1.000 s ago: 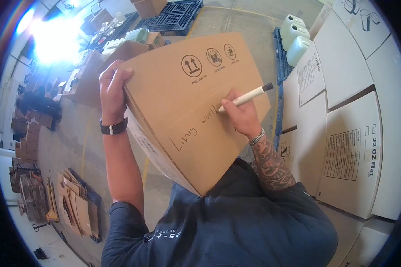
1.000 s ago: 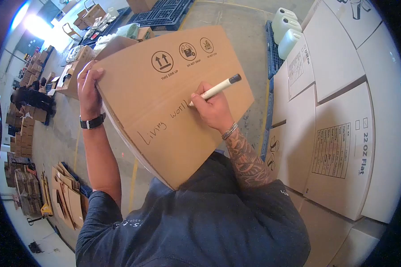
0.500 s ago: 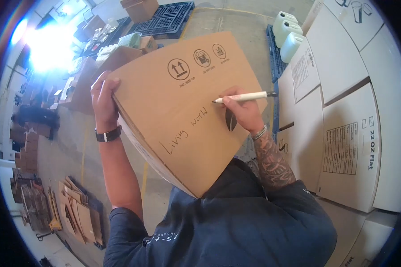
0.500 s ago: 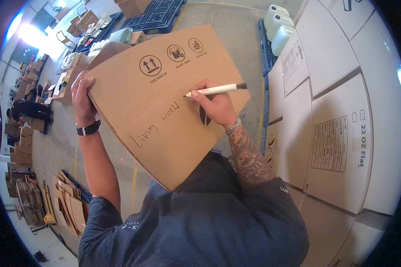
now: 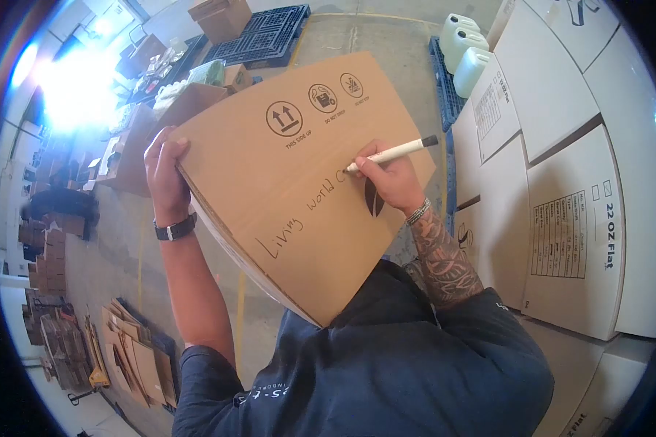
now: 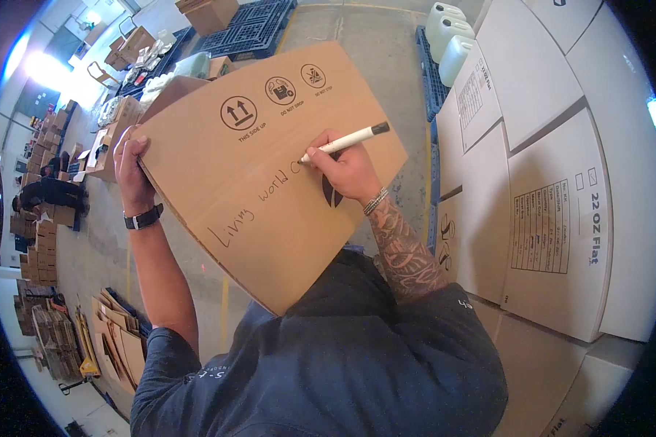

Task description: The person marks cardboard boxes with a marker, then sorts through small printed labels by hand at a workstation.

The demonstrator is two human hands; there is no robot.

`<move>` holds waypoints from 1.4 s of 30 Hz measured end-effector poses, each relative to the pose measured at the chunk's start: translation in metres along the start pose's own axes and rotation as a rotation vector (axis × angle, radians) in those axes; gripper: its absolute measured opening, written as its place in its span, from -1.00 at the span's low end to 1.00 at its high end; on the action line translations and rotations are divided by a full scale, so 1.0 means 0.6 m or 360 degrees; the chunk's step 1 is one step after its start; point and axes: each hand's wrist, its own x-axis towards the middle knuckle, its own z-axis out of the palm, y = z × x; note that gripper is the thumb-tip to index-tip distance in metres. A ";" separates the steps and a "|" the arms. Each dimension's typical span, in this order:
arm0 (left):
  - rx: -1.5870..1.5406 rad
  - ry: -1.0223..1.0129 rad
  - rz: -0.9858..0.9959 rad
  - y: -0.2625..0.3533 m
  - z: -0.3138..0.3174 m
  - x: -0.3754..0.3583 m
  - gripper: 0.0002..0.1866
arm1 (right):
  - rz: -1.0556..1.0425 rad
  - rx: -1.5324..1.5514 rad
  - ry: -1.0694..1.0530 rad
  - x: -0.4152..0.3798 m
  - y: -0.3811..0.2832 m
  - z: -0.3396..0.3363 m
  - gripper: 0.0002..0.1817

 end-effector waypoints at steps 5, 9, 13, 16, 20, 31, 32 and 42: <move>0.0004 -0.0015 -0.0005 0.001 -0.001 0.003 -0.74 | 0.0001 -0.0035 0.0017 0.006 0.003 0.002 -0.84; -0.0009 -0.0066 0.0001 -0.001 -0.004 0.003 -0.74 | 0.0010 0.0003 0.0097 0.008 0.006 0.002 -0.82; -0.0037 0.0056 -0.0048 -0.011 -0.007 0.003 -0.73 | 0.0037 -0.0015 -0.0008 0.008 0.013 -0.007 -0.83; -0.0037 -0.0025 -0.0030 -0.006 -0.008 0.003 -0.72 | 0.0037 -0.0029 0.0101 0.012 0.011 -0.003 -0.84; -0.0031 -0.0034 -0.0033 -0.010 -0.010 0.004 -0.72 | 0.0044 0.0014 0.0090 0.011 0.016 -0.008 -0.85; -0.0028 -0.0040 -0.0036 -0.002 -0.006 0.001 -0.68 | 0.0013 -0.0009 0.0163 0.021 0.017 -0.010 -0.85; -0.0027 -0.0045 -0.0037 -0.001 -0.001 -0.001 -0.68 | 0.0054 0.0009 0.0197 0.020 0.020 -0.012 -0.85; -0.0005 0.0036 -0.0028 0.002 0.003 -0.008 -0.68 | 0.0133 -0.0033 0.0251 0.024 0.025 -0.021 -0.83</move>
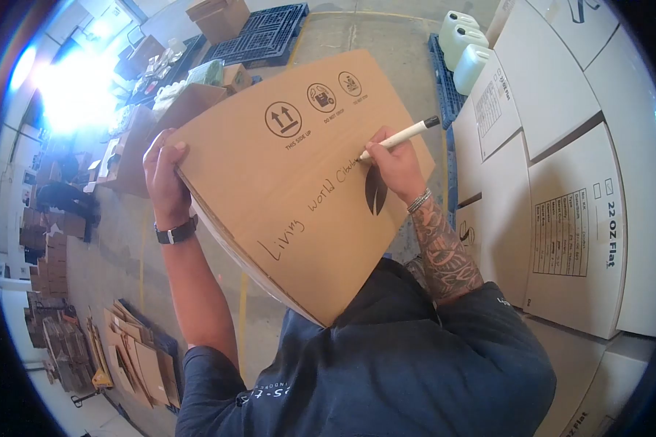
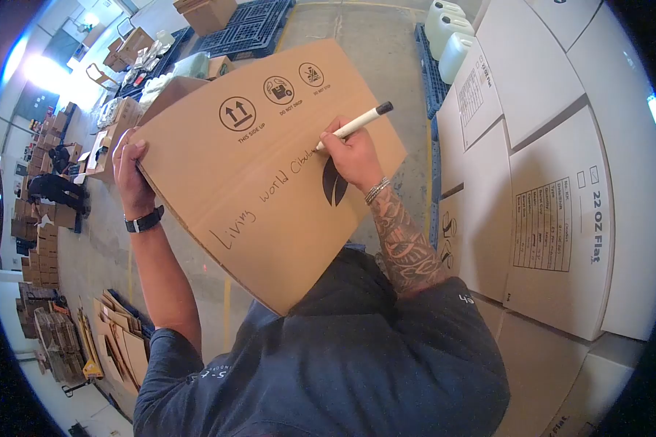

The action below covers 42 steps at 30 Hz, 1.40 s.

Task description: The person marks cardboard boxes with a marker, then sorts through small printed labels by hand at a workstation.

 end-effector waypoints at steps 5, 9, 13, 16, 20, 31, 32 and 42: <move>0.0019 -0.0086 0.0023 0.000 -0.003 0.004 -0.71 | 0.0047 0.0146 0.0032 0.008 0.011 -0.006 -0.83; 0.0001 0.0023 0.0035 0.004 0.013 0.003 -0.74 | 0.0031 0.0038 0.0106 0.015 0.006 -0.003 -0.84; 0.0010 0.0052 -0.0012 0.002 0.015 0.007 -0.79 | 0.0029 0.0195 0.0224 0.016 0.013 -0.026 -0.87; 0.0004 0.0005 0.0048 -0.018 0.015 0.012 -0.85 | -0.0134 0.0190 0.0198 -0.036 -0.034 -0.019 -0.82; 0.0029 -0.0120 0.0072 -0.063 0.020 0.045 -0.85 | -0.0201 0.0271 -0.0357 -0.159 -0.090 0.048 -0.85; -0.0129 -0.0316 -0.0007 -0.076 0.095 0.068 -0.83 | -0.0298 -0.0302 -0.0555 -0.198 -0.126 0.088 -0.88; -0.0112 -0.0336 0.0041 -0.078 0.098 0.069 -0.83 | -0.0298 -0.0307 -0.0556 -0.196 -0.124 0.080 -0.88; -0.0003 -0.0322 0.0060 -0.077 0.100 0.075 -0.82 | -0.0016 -0.0166 -0.0536 -0.196 -0.116 0.069 -0.85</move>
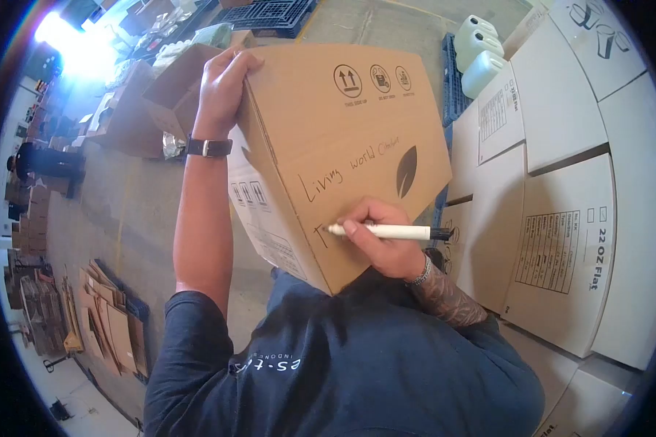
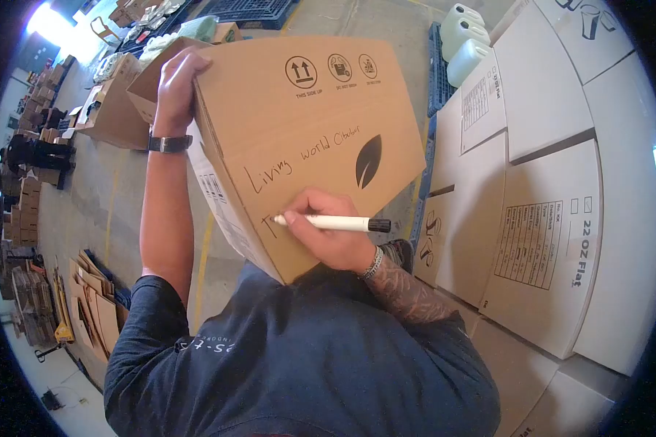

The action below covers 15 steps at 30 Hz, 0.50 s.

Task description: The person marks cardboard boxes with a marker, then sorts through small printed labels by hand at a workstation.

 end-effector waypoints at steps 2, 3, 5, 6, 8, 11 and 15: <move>-0.0034 -0.0009 0.0000 0.001 -0.003 -0.003 -0.81 | -0.0033 0.0113 -0.0155 -0.001 0.006 -0.002 -0.83; -0.0033 -0.0007 -0.0005 0.003 -0.004 -0.005 -0.81 | -0.0029 0.0116 -0.0157 0.000 0.008 -0.001 -0.83; -0.0088 0.0011 -0.0090 0.008 -0.003 -0.005 -0.81 | -0.0037 -0.0067 -0.0026 0.005 0.010 -0.003 -0.82; -0.0087 0.0013 -0.0086 0.007 -0.004 -0.003 -0.81 | -0.0041 -0.0067 -0.0029 0.007 0.011 -0.006 -0.82; -0.0012 -0.0011 -0.0031 0.001 -0.012 -0.002 -0.81 | 0.0011 -0.0062 -0.0076 0.007 0.012 -0.009 -0.82; -0.0054 0.0021 -0.0084 0.000 -0.012 -0.003 -0.82 | 0.0080 0.0053 -0.0008 0.008 0.011 -0.004 -0.81; -0.0061 0.0015 -0.0094 0.003 -0.011 -0.006 -0.82 | -0.0025 -0.0077 -0.0037 0.011 0.014 -0.008 -0.82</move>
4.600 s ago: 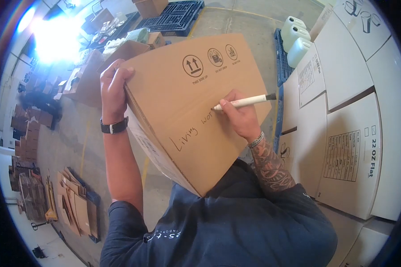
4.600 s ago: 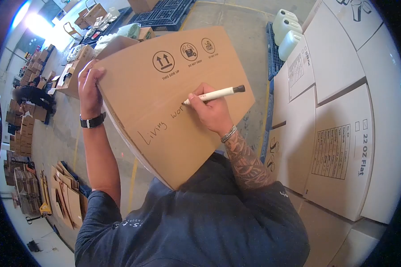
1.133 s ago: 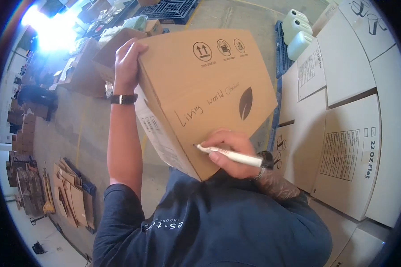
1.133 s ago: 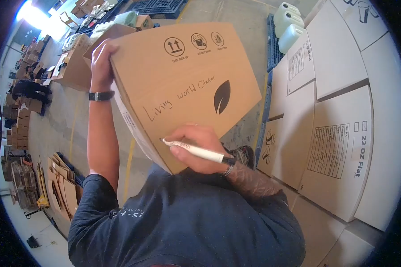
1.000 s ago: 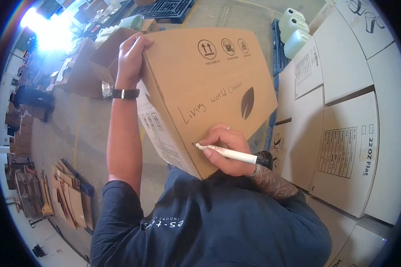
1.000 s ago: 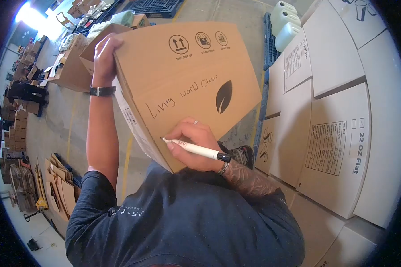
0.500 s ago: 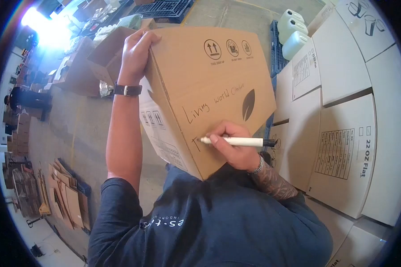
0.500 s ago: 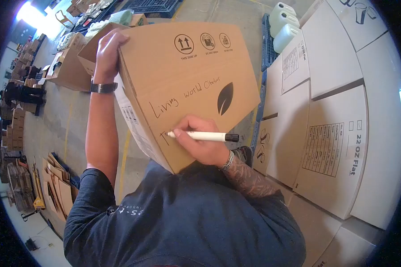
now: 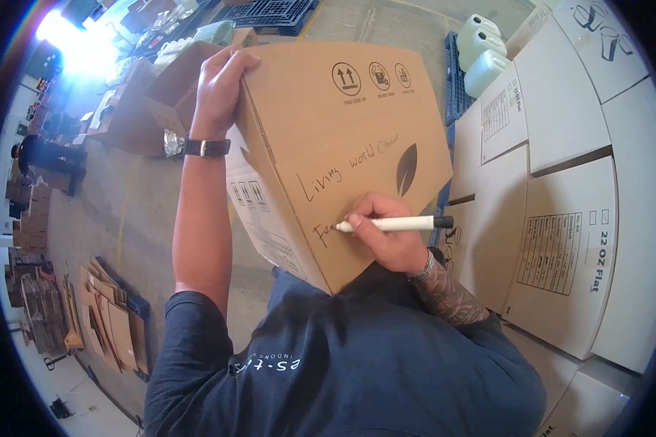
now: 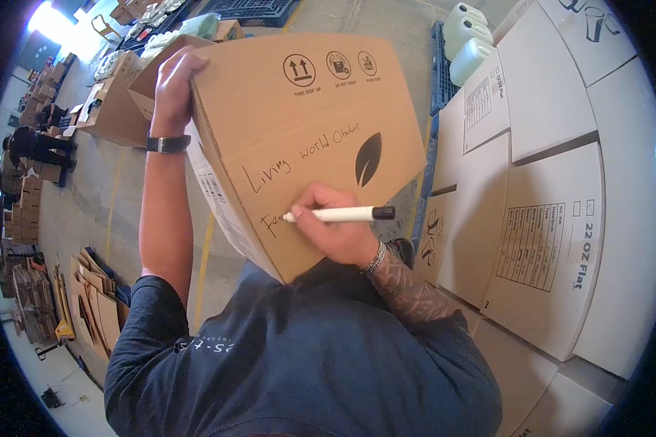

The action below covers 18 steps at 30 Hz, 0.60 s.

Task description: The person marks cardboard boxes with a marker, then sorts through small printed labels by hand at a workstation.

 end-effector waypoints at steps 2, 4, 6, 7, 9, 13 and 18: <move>-0.0034 0.0010 -0.0004 0.003 0.002 -0.001 -0.83 | 0.0097 0.0138 0.0101 0.001 0.010 0.002 -0.82; -0.0031 -0.0003 -0.0006 -0.002 -0.001 0.000 -0.83 | 0.0088 0.0116 0.0042 0.000 0.008 -0.001 -0.82; -0.0032 -0.0015 -0.0003 -0.002 -0.003 0.002 -0.83 | 0.0076 0.0089 -0.0017 0.002 0.002 -0.001 -0.83; -0.0031 -0.0007 -0.0003 0.001 -0.002 0.001 -0.84 | 0.0110 0.0103 0.0042 0.004 -0.002 0.001 -0.82; -0.0033 0.0000 -0.0009 0.002 0.000 -0.004 -0.84 | 0.0151 0.0116 0.0102 0.001 -0.003 -0.001 -0.82; -0.0027 0.0014 0.0010 0.003 -0.004 -0.005 -0.83 | 0.0127 0.0075 -0.0025 -0.005 0.019 -0.014 -0.80; -0.0017 0.0053 0.0070 0.012 0.000 -0.015 -0.83 | 0.0036 0.0187 0.0087 -0.004 0.019 -0.020 -0.79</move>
